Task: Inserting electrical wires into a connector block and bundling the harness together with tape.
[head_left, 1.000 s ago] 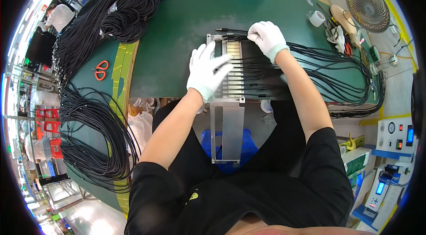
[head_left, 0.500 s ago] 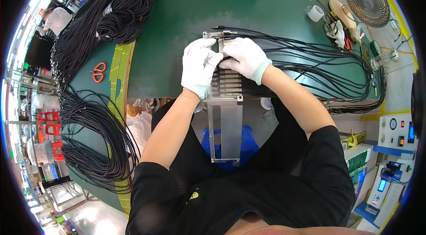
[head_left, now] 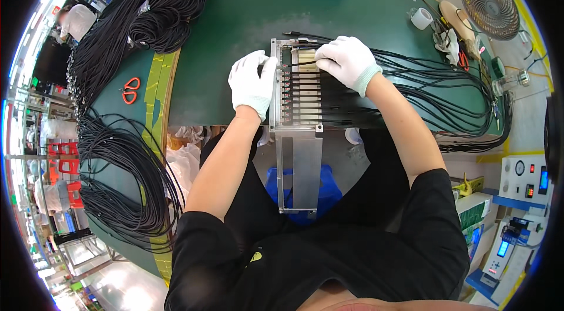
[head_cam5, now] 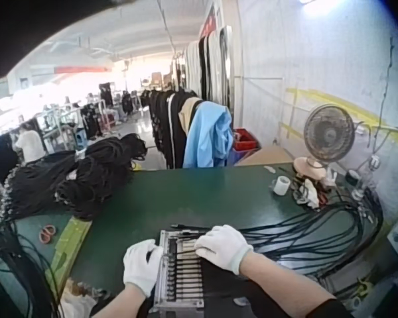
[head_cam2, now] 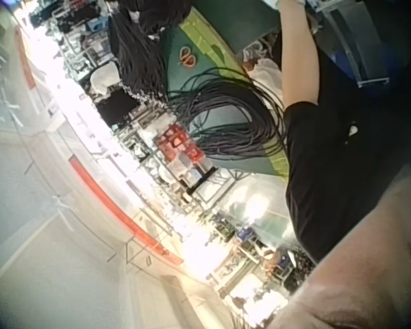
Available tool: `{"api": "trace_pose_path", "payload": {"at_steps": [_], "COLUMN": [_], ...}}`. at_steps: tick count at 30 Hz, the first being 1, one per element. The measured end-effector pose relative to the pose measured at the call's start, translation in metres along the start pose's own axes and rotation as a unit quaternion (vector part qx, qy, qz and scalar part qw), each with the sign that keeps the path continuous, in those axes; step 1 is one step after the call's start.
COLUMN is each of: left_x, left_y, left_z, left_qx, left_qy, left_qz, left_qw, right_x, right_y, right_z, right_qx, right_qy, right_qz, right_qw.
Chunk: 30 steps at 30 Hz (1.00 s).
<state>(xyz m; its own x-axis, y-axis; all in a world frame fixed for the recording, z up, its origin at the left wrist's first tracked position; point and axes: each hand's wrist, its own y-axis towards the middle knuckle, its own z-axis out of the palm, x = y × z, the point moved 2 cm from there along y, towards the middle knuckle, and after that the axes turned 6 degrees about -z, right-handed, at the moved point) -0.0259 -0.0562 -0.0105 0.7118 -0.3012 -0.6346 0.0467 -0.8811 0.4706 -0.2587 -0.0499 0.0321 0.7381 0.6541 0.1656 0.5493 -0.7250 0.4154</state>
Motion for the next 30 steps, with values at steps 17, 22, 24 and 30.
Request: {"api": "trace_pose_path", "payload": {"at_steps": [17,22,24,30], "left_x": [-0.021,-0.047,-0.044,-0.026], "left_y": [-0.007,-0.01,-0.009,-0.011], "left_z": [0.01,0.003,0.005,0.018], "left_qx": [0.154,0.2,0.2,0.184], "left_qy": [0.008,0.176,0.211,0.106], "left_qz": [0.112,0.139,0.136,0.131], "left_qw": [0.982,0.954,0.947,0.968], "right_x": [0.002,-0.007,-0.013,-0.036], "right_y": [0.0,0.001,0.006,0.006], "right_z": [0.013,0.005,0.002,0.011], "right_qx": [0.05,-0.017,-0.014,-0.005], "right_qy": [-0.056,-0.058,-0.136,-0.131], "right_qz": [0.026,0.062,0.094,0.124], "right_qw": [0.997,0.996,0.986,0.984]}}
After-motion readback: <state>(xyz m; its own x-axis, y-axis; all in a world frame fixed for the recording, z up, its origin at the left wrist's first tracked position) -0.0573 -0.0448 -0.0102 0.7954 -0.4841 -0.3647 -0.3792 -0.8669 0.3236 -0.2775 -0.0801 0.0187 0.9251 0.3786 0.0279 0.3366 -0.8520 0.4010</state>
